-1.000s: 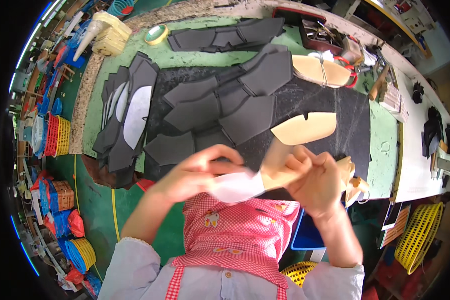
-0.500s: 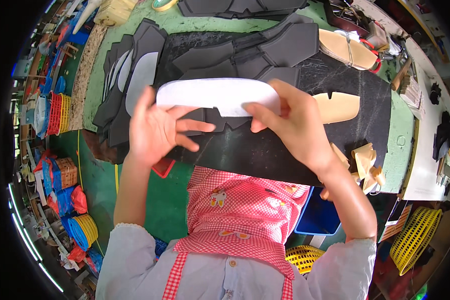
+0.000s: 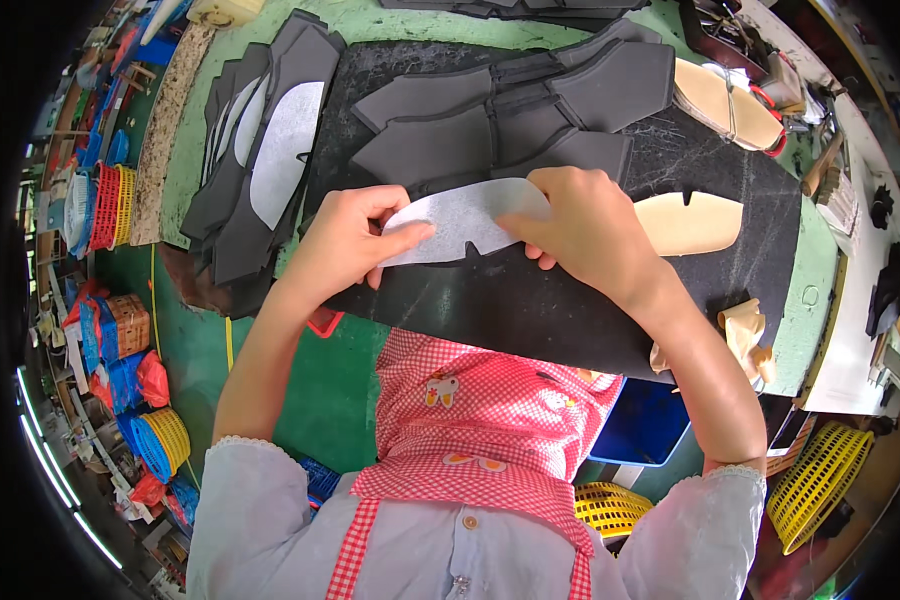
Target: Assembling, aligning, and trimming shoe upper components at a factory workbench.
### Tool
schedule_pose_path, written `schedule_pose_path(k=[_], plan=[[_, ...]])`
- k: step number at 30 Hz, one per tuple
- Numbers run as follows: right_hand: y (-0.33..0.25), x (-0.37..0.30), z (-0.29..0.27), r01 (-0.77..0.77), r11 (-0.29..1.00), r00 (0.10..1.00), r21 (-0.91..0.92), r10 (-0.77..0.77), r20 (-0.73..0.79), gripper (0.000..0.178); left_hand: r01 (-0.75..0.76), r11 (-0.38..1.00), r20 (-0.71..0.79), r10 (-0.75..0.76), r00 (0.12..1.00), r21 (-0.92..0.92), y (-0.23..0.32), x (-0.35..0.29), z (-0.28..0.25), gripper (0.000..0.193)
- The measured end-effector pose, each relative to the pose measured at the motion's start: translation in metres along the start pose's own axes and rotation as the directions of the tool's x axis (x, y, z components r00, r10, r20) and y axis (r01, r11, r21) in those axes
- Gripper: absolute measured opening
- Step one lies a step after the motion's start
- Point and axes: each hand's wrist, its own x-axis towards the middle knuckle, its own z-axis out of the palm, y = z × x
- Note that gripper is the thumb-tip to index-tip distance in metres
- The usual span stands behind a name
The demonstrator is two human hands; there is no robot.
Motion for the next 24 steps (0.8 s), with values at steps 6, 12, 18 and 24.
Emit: schedule_pose_path(k=[6,12,18,24], plan=[[0.012,-0.007,-0.016,-0.056,0.768,0.966,-0.638,-0.120,-0.229,0.056,-0.089,0.676,-0.052,0.185,0.981,0.731,0.024,0.010,-0.022,0.037],[0.034,-0.023,-0.009,0.061,0.881,0.938,-0.468,-0.212,-0.276,0.039,-0.495,0.625,0.138,0.530,0.837,0.603,0.028,0.016,0.011,0.040],[0.080,-0.073,-0.033,0.074,0.830,0.704,-0.553,-0.437,-0.560,0.048,0.039,0.900,-0.312,0.110,0.944,0.435,0.005,-0.031,-0.119,0.033],[0.097,-0.076,-0.028,0.085,0.720,0.669,-0.689,-0.554,-0.496,0.028,-0.462,0.658,-0.095,0.628,0.772,0.594,0.057,0.032,-0.004,0.058]])
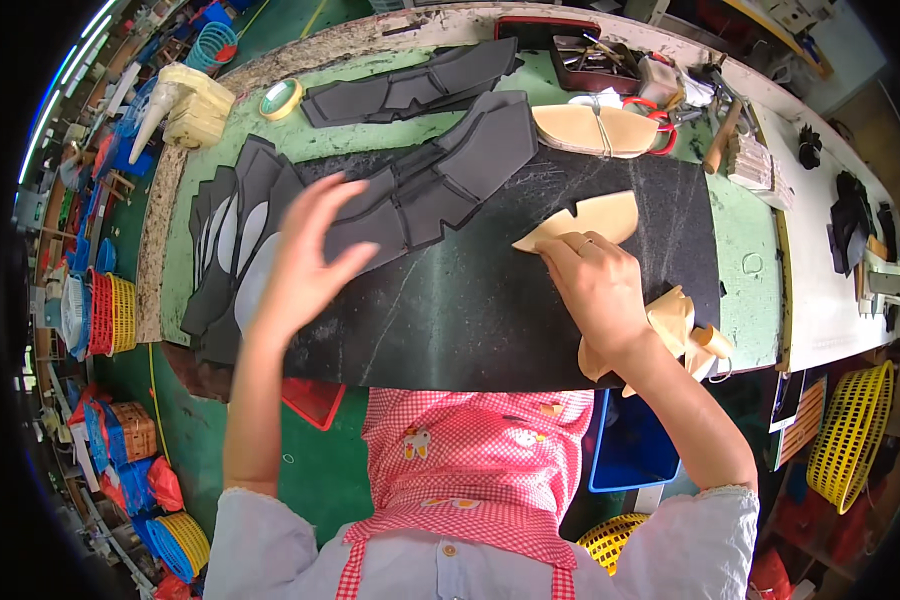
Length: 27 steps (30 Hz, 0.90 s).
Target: Assembling, aligning, and trimming shoe upper components at a factory workbench.
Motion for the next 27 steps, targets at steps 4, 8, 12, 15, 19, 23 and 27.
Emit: schedule_pose_path(k=[4,8,12,15,19,23,27], plan=[[0.002,0.007,0.002,-0.109,0.970,0.994,0.216,0.108,0.016,0.014,-0.082,0.996,0.104,0.079,0.991,0.020,-0.014,-0.003,0.052,0.060],[0.024,-0.003,-0.010,-0.443,0.766,0.894,0.466,0.342,0.289,0.011,-0.157,0.988,0.254,0.155,0.955,-0.014,0.007,-0.045,0.049,0.048],[0.044,-0.014,-0.001,-0.538,0.505,0.842,0.675,0.344,0.414,0.017,-0.141,0.990,0.233,0.141,0.962,-0.014,0.029,-0.056,0.048,0.047],[0.051,-0.015,0.004,-0.619,0.280,0.782,0.734,0.304,0.544,0.014,-0.266,0.945,0.154,0.297,0.942,-0.192,0.076,-0.030,0.077,0.058],[0.065,-0.002,-0.050,-0.285,0.082,0.746,0.955,0.644,0.168,0.015,-0.332,0.941,0.237,0.339,0.910,-0.070,0.100,-0.022,0.126,0.072],[0.065,0.013,-0.129,0.240,0.312,0.480,0.919,0.785,-0.391,0.016,-0.314,0.949,0.235,0.312,0.921,-0.031,0.107,-0.017,0.118,0.066],[0.008,0.002,-0.104,0.069,0.976,0.952,0.205,-0.003,-0.307,0.023,-0.020,0.845,0.243,0.176,0.954,-0.534,0.119,0.001,0.089,0.046]])
